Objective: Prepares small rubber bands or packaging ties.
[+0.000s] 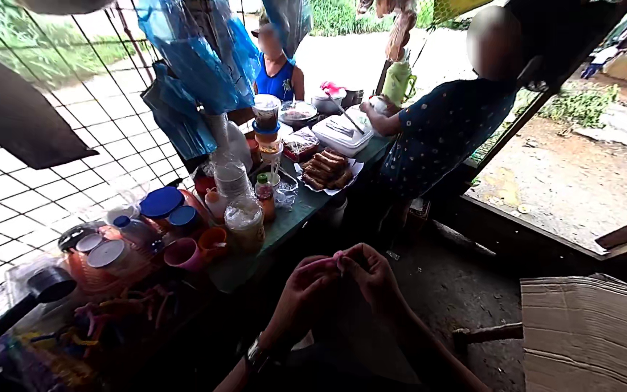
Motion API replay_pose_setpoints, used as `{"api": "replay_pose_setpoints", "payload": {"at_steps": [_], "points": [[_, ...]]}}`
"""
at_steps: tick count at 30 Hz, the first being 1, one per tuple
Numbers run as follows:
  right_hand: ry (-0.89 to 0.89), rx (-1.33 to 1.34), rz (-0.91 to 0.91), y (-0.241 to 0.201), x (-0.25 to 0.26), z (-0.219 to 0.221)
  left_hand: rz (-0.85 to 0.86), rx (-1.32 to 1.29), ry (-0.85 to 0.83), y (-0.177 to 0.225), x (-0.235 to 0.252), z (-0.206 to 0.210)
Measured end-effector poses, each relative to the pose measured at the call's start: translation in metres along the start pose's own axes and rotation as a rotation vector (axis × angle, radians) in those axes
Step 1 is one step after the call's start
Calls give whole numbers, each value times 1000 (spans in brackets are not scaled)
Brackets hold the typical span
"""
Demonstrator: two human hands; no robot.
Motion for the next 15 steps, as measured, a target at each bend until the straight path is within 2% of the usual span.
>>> {"api": "replay_pose_setpoints", "payload": {"at_steps": [2, 5, 8, 11, 15], "points": [[-37, -158, -141, -9, 1, 0, 58, 15, 27, 6, 13, 16], [9, -337, -354, -10, 18, -4, 28, -25, 62, 16, 37, 21], [80, -469, -464, 1, 24, -17, 29, -75, 37, -3, 55, 21], [138, -500, -432, 14, 43, -29, 80, -75, 73, -21, 88, 19], [152, -406, -250, 28, 60, -60, 6, -113, 142, -40, 140, 31]]}}
Point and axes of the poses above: each hand's wrist, its own x-axis towards the middle knuckle, its own z-axis out of the palm, y = z × x, the point moved 3 cm from there along x, towards the middle knuckle, and after that the axes turned 9 degrees about x, right-handed, at the moved point
